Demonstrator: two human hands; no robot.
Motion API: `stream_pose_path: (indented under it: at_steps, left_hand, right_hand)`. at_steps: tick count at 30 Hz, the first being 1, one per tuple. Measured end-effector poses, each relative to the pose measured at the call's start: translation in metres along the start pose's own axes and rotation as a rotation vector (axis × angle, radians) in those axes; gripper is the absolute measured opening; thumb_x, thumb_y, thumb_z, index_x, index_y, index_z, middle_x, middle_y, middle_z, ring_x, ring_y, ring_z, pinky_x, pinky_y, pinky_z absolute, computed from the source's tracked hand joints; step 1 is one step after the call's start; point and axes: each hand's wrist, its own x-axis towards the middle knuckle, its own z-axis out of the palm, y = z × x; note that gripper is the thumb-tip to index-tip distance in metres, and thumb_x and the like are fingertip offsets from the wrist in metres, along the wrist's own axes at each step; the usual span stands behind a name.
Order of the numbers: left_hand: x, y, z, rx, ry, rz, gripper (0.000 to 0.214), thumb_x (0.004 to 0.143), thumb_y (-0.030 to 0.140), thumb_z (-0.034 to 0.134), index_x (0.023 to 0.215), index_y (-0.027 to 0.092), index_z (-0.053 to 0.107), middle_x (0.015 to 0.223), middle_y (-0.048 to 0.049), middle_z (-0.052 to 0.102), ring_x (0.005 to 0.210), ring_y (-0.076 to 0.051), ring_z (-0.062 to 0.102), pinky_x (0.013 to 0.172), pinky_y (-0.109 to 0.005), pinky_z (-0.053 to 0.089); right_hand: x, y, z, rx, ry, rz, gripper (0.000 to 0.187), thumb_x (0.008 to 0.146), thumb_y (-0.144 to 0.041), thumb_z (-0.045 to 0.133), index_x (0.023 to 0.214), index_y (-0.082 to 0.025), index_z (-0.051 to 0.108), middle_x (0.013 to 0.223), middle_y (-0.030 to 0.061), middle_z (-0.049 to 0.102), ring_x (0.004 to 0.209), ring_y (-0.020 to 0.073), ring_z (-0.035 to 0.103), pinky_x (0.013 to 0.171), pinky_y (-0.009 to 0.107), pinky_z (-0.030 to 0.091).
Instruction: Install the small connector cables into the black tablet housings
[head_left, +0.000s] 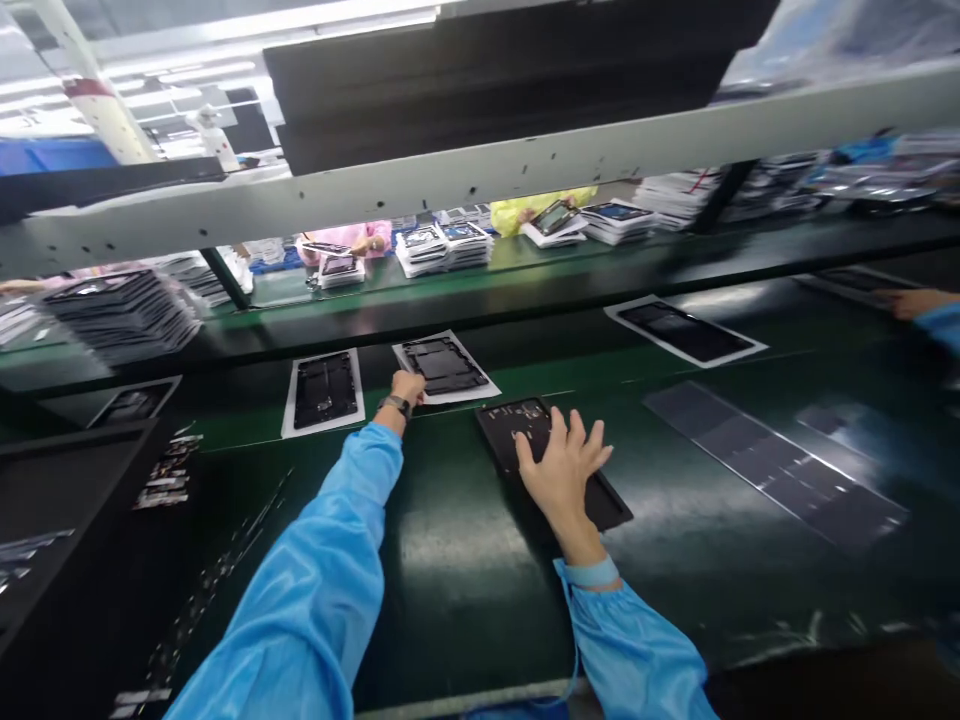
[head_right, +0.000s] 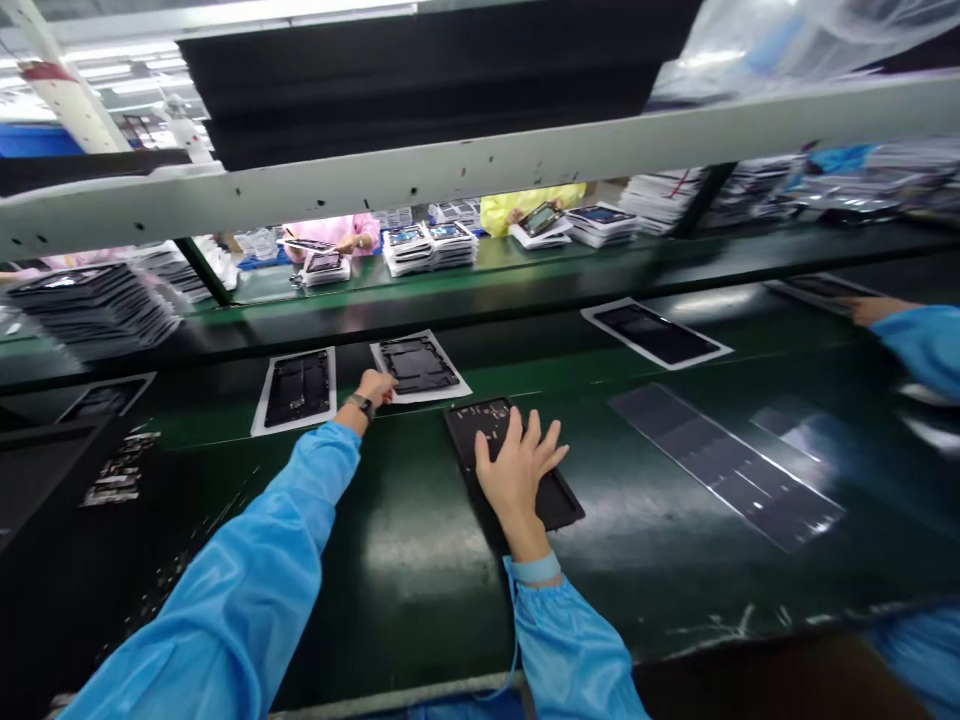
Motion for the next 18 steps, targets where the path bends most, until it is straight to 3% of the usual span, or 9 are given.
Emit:
stream_pose_path:
  at_steps: [2,4,7,9,13,16,18]
  left_hand:
    - [-0.009,-0.002,-0.018,-0.06,-0.033,-0.032,0.038,0.094,0.035,0.062,0.124,0.013,0.059,0.122,-0.0122,0.062,0.103,-0.023,0.064,0.086,-0.043,0.057]
    - [-0.028,-0.012,-0.04,-0.121,-0.051,-0.05,0.031,0.093,0.035,0.062,0.114,0.012,0.063,0.109,-0.0095,0.066,0.092,-0.019,0.066,0.079,-0.038,0.057]
    - [-0.078,-0.048,-0.072,-0.196,-0.07,-0.037,0.023,0.083,0.032,0.069,0.075,0.012,0.063,0.072,-0.0027,0.065,0.067,-0.014,0.063,0.066,-0.028,0.053]
    - [-0.122,-0.082,-0.086,-0.22,-0.105,-0.031,0.027,0.073,0.037,0.073,0.063,0.015,0.059,0.063,-0.001,0.063,0.061,-0.015,0.061,0.062,-0.028,0.05]
    - [-0.201,-0.15,-0.085,-0.32,-0.181,-0.084,0.034,0.059,0.051,0.076,0.073,0.021,0.066,0.073,-0.0052,0.072,0.069,-0.023,0.067,0.07,-0.035,0.054]
    - [-0.231,-0.188,-0.07,-0.357,-0.219,-0.16,0.04,0.06,0.058,0.074,0.078,0.022,0.068,0.074,-0.007,0.073,0.069,-0.026,0.068,0.072,-0.038,0.055]
    - [-0.239,-0.202,-0.062,-0.272,-0.198,-0.136,0.041,0.063,0.06,0.07,0.08,0.023,0.068,0.072,-0.0068,0.073,0.066,-0.026,0.066,0.068,-0.038,0.053]
  right_hand:
    - [0.004,0.01,-0.003,0.004,0.005,0.059,0.07,0.093,-0.053,0.039,0.149,-0.011,0.038,0.149,0.0276,0.034,0.143,0.053,0.011,0.101,0.082,0.014]
    - [0.008,0.021,-0.006,-0.001,-0.015,0.081,0.062,0.093,-0.052,0.041,0.141,-0.014,0.05,0.148,0.0251,0.037,0.142,0.0529,0.013,0.101,0.081,0.015]
    - [0.012,0.034,-0.012,0.017,-0.078,0.068,0.039,0.089,-0.038,0.048,0.11,-0.016,0.071,0.133,0.0219,0.053,0.132,0.0483,0.03,0.103,0.072,0.026]
    - [0.014,0.04,-0.017,0.079,-0.157,0.023,0.029,0.086,-0.03,0.051,0.097,-0.018,0.074,0.118,0.0194,0.063,0.12,0.0419,0.043,0.1,0.062,0.035]
    - [0.017,0.044,-0.03,0.217,-0.41,-0.119,0.02,0.085,-0.026,0.056,0.094,-0.022,0.074,0.094,0.0108,0.068,0.097,0.0305,0.053,0.093,0.047,0.042]
    - [0.018,0.042,-0.036,0.206,-0.57,-0.147,0.014,0.084,-0.026,0.059,0.089,-0.023,0.072,0.084,0.0072,0.065,0.088,0.0266,0.053,0.084,0.04,0.044]
    - [0.017,0.038,-0.037,0.171,-0.636,-0.144,0.011,0.081,-0.026,0.062,0.086,-0.022,0.07,0.08,0.0063,0.064,0.085,0.0253,0.053,0.08,0.038,0.043]
